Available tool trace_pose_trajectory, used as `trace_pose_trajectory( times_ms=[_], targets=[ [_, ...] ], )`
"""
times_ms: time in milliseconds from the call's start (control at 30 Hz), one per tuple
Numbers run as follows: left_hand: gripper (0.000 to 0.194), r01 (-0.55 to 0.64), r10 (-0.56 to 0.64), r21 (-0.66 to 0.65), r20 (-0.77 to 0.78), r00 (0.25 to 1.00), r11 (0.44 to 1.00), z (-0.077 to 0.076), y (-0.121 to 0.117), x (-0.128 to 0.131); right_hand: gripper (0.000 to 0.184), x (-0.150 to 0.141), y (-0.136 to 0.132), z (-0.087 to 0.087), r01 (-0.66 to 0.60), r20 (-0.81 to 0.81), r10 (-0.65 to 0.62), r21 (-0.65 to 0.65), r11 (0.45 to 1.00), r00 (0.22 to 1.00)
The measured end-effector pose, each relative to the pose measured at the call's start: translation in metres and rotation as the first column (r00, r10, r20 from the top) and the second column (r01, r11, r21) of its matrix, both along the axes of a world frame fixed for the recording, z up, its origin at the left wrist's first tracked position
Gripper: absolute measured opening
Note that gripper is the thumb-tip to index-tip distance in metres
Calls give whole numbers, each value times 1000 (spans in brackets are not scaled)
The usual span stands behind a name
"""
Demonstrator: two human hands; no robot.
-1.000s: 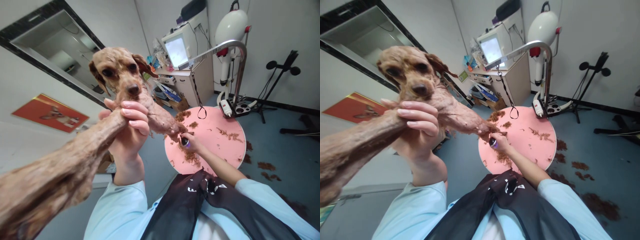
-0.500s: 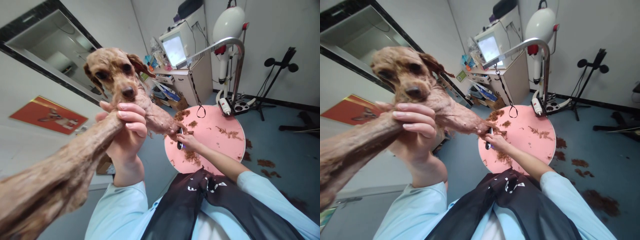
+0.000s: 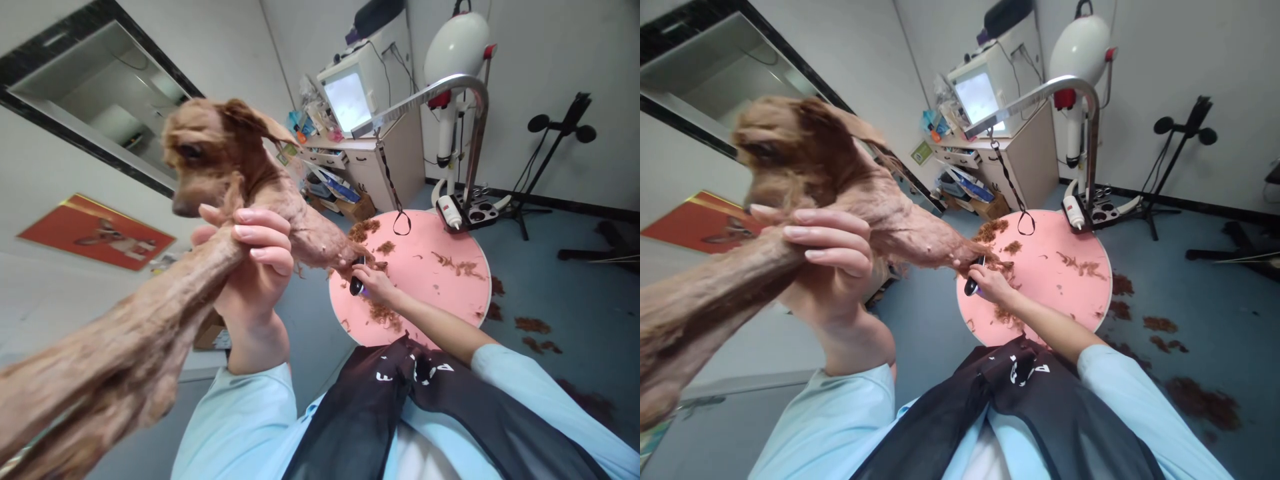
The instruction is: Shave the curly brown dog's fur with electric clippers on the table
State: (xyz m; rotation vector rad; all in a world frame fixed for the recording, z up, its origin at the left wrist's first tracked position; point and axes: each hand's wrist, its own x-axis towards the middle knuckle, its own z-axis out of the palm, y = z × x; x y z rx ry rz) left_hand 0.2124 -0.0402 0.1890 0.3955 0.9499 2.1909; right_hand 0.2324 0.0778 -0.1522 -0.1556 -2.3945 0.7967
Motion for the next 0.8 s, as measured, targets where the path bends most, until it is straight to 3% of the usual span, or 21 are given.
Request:
trace_pose_trajectory(
  times_ms=[100, 200, 400, 567, 733, 800],
  targets=[
    [21, 48, -63, 129, 120, 991, 991, 0, 1, 0, 30, -5, -1, -11, 67, -3, -67, -74, 995, 998],
    [21, 59, -76, 133, 126, 989, 989, -1, 0, -2, 31, -5, -4, -22, 117, 24, -115, -110, 987, 993],
    [27, 40, -61, 147, 142, 988, 988, -2, -2, -2, 37, -3, -10, -32, 25, -12, -26, -112, 993, 1000],
    [25, 89, -118, 174, 164, 979, 981, -3, -4, 0, 42, -3, -11, -42, 94, 56, -87, -128, 987, 995],
    [22, 69, -105, 209, 169, 980, 976, -3, -4, 0, 43, -5, -12, -48, 0, -4, -1, -61, 998, 1000],
    [23, 73, -114, 216, 181, 977, 974, -3, -3, 0, 42, -7, -10, -51, 25, 23, -23, -60, 998, 999]
  ],
)
